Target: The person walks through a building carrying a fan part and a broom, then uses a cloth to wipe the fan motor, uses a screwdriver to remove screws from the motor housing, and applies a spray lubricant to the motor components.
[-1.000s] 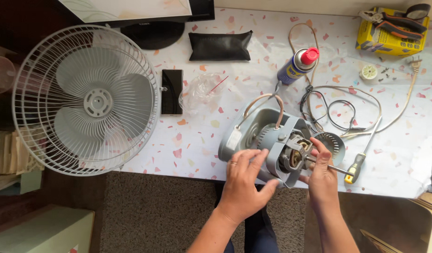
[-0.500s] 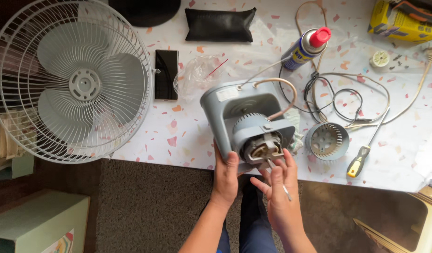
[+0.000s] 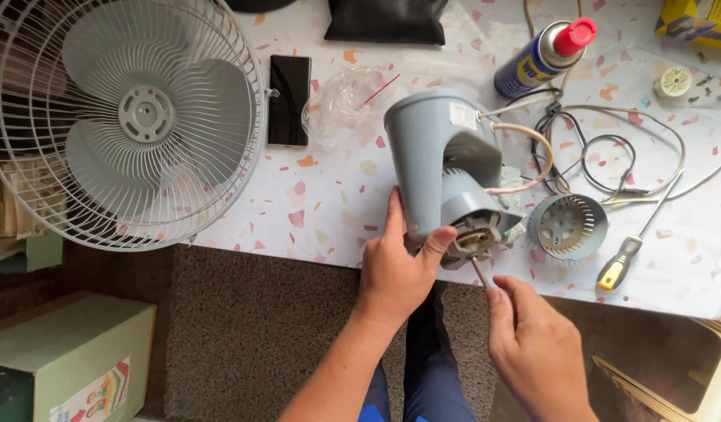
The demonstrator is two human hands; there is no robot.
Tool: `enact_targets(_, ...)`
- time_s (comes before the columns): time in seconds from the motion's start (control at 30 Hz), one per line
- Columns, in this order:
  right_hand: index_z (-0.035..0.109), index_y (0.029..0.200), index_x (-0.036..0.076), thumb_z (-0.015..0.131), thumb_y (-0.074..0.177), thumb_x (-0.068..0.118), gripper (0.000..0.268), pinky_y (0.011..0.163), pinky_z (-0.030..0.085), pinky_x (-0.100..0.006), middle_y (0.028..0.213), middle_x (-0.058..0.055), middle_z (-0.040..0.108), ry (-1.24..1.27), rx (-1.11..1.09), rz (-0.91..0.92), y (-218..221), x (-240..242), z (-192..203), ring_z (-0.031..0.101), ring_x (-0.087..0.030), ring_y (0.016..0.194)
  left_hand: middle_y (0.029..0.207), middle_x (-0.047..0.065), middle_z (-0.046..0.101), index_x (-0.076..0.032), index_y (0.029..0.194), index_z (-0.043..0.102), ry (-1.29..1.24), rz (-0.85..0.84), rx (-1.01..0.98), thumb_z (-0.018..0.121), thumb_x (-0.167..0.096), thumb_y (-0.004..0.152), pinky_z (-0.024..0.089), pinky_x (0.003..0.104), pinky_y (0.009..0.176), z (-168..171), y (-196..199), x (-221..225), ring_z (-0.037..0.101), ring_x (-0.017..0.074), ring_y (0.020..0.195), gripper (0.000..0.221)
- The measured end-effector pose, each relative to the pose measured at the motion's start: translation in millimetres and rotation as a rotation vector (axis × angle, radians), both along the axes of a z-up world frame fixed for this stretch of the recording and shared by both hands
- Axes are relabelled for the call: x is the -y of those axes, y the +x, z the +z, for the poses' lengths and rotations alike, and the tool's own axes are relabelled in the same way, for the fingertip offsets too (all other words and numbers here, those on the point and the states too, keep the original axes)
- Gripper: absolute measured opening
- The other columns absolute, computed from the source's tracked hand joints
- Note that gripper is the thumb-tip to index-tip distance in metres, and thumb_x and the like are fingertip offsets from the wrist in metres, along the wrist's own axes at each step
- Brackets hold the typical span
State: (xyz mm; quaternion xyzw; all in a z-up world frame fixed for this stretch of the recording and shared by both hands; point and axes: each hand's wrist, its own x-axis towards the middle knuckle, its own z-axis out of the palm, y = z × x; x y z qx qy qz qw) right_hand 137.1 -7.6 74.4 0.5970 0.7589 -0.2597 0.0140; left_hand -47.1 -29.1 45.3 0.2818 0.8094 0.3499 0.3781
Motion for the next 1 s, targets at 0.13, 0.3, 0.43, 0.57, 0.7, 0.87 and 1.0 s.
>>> enact_targets(0.13, 0.069, 0.102, 0.026, 0.051, 0.101, 0.042, 0.025, 0.078, 0.05, -0.048, 0.083, -0.006, 0.075, -0.107, 0.195, 0.03, -9, -14, 8, 0.069, -0.037, 0.085, 0.081, 0.016, 0.076, -0.01, 0.1, 0.062, -0.052, -0.013, 0.003, 0.047, -0.078, 0.076, 0.05, 0.053, 0.068, 9, -9, -14, 0.068, 0.0492, 0.089, 0.074)
enact_targets(0.3, 0.067, 0.089, 0.026, 0.051, 0.104, 0.046, 0.03, 0.069, 0.049, -0.049, 0.071, -0.006, 0.07, -0.013, 0.26, 0.063, -10, -26, 5, 0.066, -0.039, 0.077, 0.076, 0.001, 0.074, -0.014, 0.092, 0.072, -0.075, -0.123, 0.183, 0.058, -0.062, 0.085, 0.052, 0.033, 0.073, 24, -34, -19, 0.066, 0.0157, 0.074, 0.051)
enact_targets(0.43, 0.068, 0.085, 0.023, 0.055, 0.103, 0.041, 0.029, 0.068, 0.049, -0.049, 0.07, -0.007, 0.07, 0.033, 0.219, 0.098, -5, -34, 3, 0.066, -0.038, 0.071, 0.062, -0.002, 0.048, -0.012, 0.083, 0.064, 0.057, -0.228, 0.095, 0.064, -0.038, 0.097, 0.04, 0.034, 0.061, 17, -41, -19, 0.039, 0.013, 0.065, 0.029)
enact_targets(0.57, 0.062, 0.08, 0.019, 0.058, 0.104, 0.037, 0.031, 0.063, 0.049, -0.045, 0.062, -0.007, 0.064, 0.142, 0.206, 0.2, 6, -45, 1, 0.062, -0.034, 0.061, 0.06, -0.002, 0.031, -0.012, 0.067, 0.051, 0.13, -0.254, 0.01, 0.071, -0.041, 0.095, 0.032, 0.035, 0.055, 16, -44, -31, 0.03, 0.0124, 0.063, 0.045)
enact_targets(0.7, 0.065, 0.084, 0.02, 0.062, 0.105, 0.031, 0.025, 0.058, 0.048, -0.044, 0.061, -0.005, 0.062, 0.271, 0.18, 0.277, 17, -58, 0, 0.06, -0.03, 0.057, 0.057, -0.001, 0.028, -0.013, 0.062, 0.046, 0.127, -0.239, -0.008, 0.072, -0.045, 0.094, 0.032, 0.036, 0.055, 23, -44, -43, 0.029, 0.0119, 0.062, 0.052)
enact_targets(0.87, 0.051, 0.076, 0.016, 0.057, 0.109, 0.036, 0.038, 0.055, 0.047, -0.05, 0.058, -0.007, 0.057, 0.355, 0.272, 0.488, 25, -77, 3, 0.059, -0.034, 0.056, 0.059, -0.002, 0.025, -0.013, 0.061, 0.044, 0.067, -0.215, 0.034, 0.073, -0.046, 0.093, 0.029, 0.036, 0.054, 34, -47, -54, 0.027, 0.0123, 0.063, 0.055)
enact_targets(1.0, 0.046, 0.075, 0.015, 0.055, 0.108, 0.036, 0.04, 0.051, 0.043, -0.053, 0.054, -0.01, 0.052, 0.374, 0.246, 0.575, 17, -84, 13, 0.057, -0.037, 0.052, 0.058, -0.002, 0.028, -0.012, 0.06, 0.046, 0.067, -0.221, 0.024, 0.072, -0.045, 0.094, 0.031, 0.035, 0.053, 33, -50, -59, 0.03, 0.0118, 0.061, 0.054)
